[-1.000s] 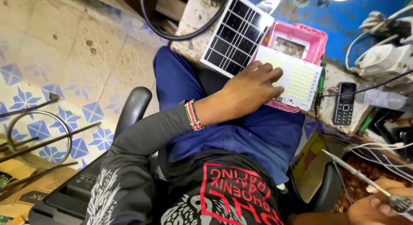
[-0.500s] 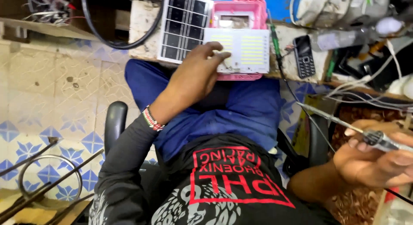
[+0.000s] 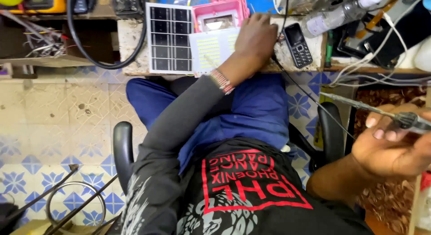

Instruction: The person sits cross-legged and uses a soldering iron to attach wires to a small electronic component. They then solder the wires to an LED panel and a solar panel, handling the components and solder wire throughout.

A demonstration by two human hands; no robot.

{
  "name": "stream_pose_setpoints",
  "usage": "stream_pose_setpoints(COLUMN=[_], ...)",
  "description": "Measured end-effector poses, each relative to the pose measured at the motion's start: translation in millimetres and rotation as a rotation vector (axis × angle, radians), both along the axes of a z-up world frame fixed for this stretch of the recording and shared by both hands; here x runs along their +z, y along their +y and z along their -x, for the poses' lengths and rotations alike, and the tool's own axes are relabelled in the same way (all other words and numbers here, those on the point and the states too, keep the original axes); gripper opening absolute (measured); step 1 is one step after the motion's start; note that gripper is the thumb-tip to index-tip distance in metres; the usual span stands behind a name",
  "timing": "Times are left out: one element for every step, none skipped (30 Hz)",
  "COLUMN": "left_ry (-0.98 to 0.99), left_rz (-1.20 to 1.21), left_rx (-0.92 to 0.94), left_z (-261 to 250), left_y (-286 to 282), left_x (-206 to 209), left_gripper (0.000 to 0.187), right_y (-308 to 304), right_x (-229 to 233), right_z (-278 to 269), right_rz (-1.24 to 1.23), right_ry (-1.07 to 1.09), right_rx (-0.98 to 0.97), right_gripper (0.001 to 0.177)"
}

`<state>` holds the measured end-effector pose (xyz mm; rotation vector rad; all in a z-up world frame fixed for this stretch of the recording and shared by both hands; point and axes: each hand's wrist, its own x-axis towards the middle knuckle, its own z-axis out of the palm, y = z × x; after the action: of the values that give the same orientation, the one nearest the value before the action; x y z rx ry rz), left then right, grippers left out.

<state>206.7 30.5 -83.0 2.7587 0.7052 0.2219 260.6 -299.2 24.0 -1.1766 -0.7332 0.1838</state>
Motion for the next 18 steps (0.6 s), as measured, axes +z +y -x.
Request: stream_pose_setpoints(left_ry=[0.035,0.064,0.061,0.11,0.154,0.149,0.127,0.108,0.105,0.137,0.169,0.167,0.134,0.099,0.095,0.036,-0.024,-0.026], left_rz=[-0.033,-0.075,-0.106,-0.017,0.073,0.063,0.077,0.099,0.095,0.102,0.11,0.115,0.123,0.128,0.13,0.151,0.172,0.172], left_rx=[-0.001,0.018,0.064,0.068,0.073,0.104,0.076,0.03,0.042,0.042,0.041,0.04,0.052,0.065,0.065,0.098,0.13,0.122], left_z=[-18,-37,-40,-46,-53,-57,-62,-70,-69,-70,-71,-70,-68,-67,-61,-54,-47,-29], left_y=[5,20,21,19,18,17,17,9,11,9,7,7,8,10,10,12,13,13], left_x=[-12,-21,-17,-13,-11,-16,-22,-30,-25,-20,-16,-15,-14,-13,-11,-8,-6,12], left_gripper=[0.021,0.022,0.022,0.024,0.026,0.026,0.026,0.028,0.028,0.028,0.029,0.029,0.028,0.029,0.029,0.025,0.023,0.023], right_y=[-5,-1,4,5,6,10,14,11,18,21,24,22,19,18,17,18,18,19], right_x=[-7,-14,-13,-10,-9,-9,-11,-11,-7,-1,4,4,4,3,4,4,5,7], right_z=[2,-3,-1,1,1,-4,-9,-11,-9,-6,-4,-2,-1,-1,-3,-3,-4,-2], right_rz=[0.083,0.147,0.1,0.077,0.071,0.055,0.046,0.047,0.042,0.058,0.074,0.078,0.087,0.093,0.094,0.059,0.024,0.023], right_ry=[-0.35,-0.711,-0.707,-0.418,-0.137,-0.14,-0.07,0.001,0.0,0.052,0.104,0.1,0.075,0.05,0.046,0.08,0.113,0.111], right_rx=[-0.29,-0.558,-0.527,-0.429,-0.306,-0.278,-0.308,-0.356,-0.344,-0.347,-0.35,-0.351,-0.352,-0.353,-0.353,-0.368,-0.383,-0.391], right_gripper=[0.008,0.024,0.024,0.02,0.048,0.048,0.048,0.047,0.047,0.045,0.043,0.043,0.045,0.047,0.047,0.045,0.044,0.044])
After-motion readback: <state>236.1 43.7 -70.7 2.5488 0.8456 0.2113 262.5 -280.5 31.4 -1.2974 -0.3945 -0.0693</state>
